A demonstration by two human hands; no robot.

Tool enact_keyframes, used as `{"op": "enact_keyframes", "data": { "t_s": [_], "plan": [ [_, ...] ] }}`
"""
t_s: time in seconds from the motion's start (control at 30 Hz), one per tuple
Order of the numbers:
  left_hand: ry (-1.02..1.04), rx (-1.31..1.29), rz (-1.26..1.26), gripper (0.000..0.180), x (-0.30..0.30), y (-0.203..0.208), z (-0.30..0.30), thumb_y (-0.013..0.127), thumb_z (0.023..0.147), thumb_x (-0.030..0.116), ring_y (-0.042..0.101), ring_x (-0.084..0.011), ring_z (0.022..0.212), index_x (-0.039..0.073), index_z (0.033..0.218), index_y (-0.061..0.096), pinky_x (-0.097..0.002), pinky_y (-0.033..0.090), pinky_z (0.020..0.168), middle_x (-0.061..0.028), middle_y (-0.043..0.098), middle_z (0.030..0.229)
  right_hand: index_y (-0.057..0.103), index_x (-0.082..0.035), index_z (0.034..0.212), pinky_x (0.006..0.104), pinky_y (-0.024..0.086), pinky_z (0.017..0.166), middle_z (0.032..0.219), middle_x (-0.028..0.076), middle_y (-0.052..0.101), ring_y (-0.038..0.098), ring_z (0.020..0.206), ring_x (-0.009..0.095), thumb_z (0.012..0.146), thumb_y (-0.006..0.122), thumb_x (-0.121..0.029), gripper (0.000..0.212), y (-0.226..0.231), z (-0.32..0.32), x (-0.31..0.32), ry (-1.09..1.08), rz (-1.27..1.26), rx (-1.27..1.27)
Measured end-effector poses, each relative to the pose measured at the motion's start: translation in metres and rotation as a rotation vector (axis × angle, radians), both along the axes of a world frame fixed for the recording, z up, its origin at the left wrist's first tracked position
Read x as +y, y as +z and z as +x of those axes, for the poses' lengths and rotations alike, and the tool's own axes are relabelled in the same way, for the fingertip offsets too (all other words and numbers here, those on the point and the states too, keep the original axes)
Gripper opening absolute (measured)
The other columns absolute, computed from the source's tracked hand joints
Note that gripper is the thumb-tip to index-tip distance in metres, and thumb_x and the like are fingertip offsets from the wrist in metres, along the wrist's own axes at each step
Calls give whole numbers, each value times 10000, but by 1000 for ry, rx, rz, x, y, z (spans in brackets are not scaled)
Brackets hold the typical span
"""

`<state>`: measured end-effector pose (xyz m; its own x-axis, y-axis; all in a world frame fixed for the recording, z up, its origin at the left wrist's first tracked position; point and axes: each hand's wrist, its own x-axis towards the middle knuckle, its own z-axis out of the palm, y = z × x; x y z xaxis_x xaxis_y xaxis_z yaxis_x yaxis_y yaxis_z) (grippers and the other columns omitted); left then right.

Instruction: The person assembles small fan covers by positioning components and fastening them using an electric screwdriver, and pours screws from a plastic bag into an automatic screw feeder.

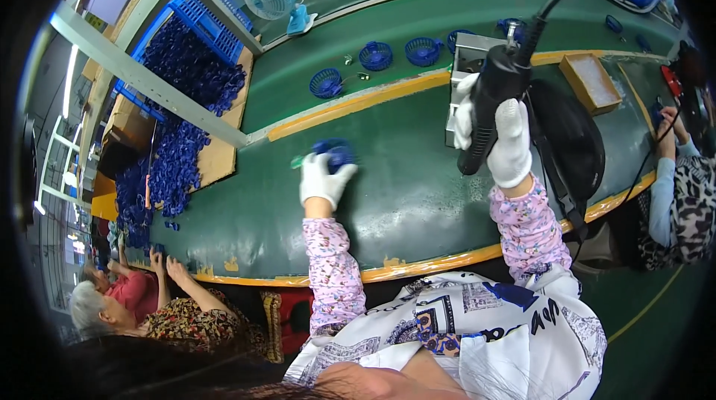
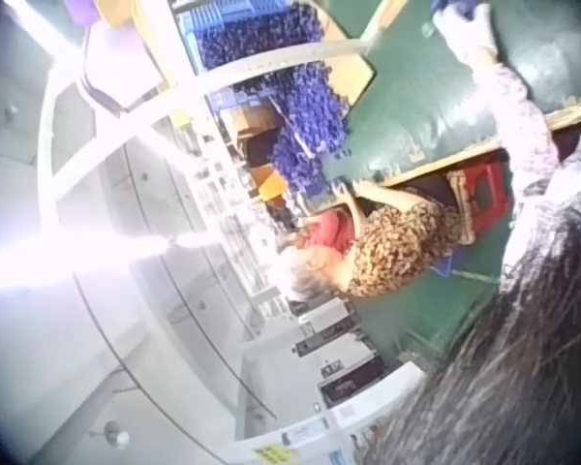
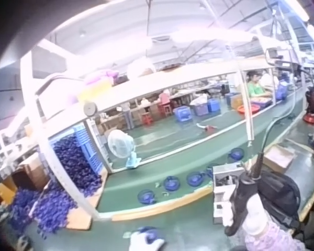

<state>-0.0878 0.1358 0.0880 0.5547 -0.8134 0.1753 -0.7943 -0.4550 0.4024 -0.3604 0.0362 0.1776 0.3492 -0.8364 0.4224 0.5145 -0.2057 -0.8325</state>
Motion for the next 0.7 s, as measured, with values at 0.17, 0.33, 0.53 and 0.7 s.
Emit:
{"op": "enact_keyframes", "data": {
  "t_s": [0.17,0.33,0.53,0.7],
  "plan": [
    [-656,73,-72,398,-19,-9,-72,805,571,396,568,-294,820,81,774,671,-379,482,735,-122,572,840,448,-37,1038,257,380,464,577,13,451,450,470,120,659,461,-835,883,-14,7,6,76,76,-19],
    [-703,78,-41,395,-16,-3,-91,797,564,412,579,-280,784,91,755,669,-383,482,683,-98,570,799,497,20,1018,220,404,480,638,44,524,500,529,108,652,630,-722,838,-38,17,1,105,27,-84],
    [-721,97,-93,435,-18,-6,-88,802,539,434,559,-277,751,90,757,650,-390,466,657,-93,537,753,507,18,1013,218,406,497,645,41,532,502,542,102,630,638,-735,854,-55,27,-3,118,49,-97],
    [-736,75,-107,405,-17,-4,-87,837,524,339,554,-266,724,71,767,654,-362,464,647,-91,542,752,505,16,1011,216,404,504,650,36,527,501,557,100,628,656,-719,843,-57,37,-6,148,55,-90]
  ]
}}
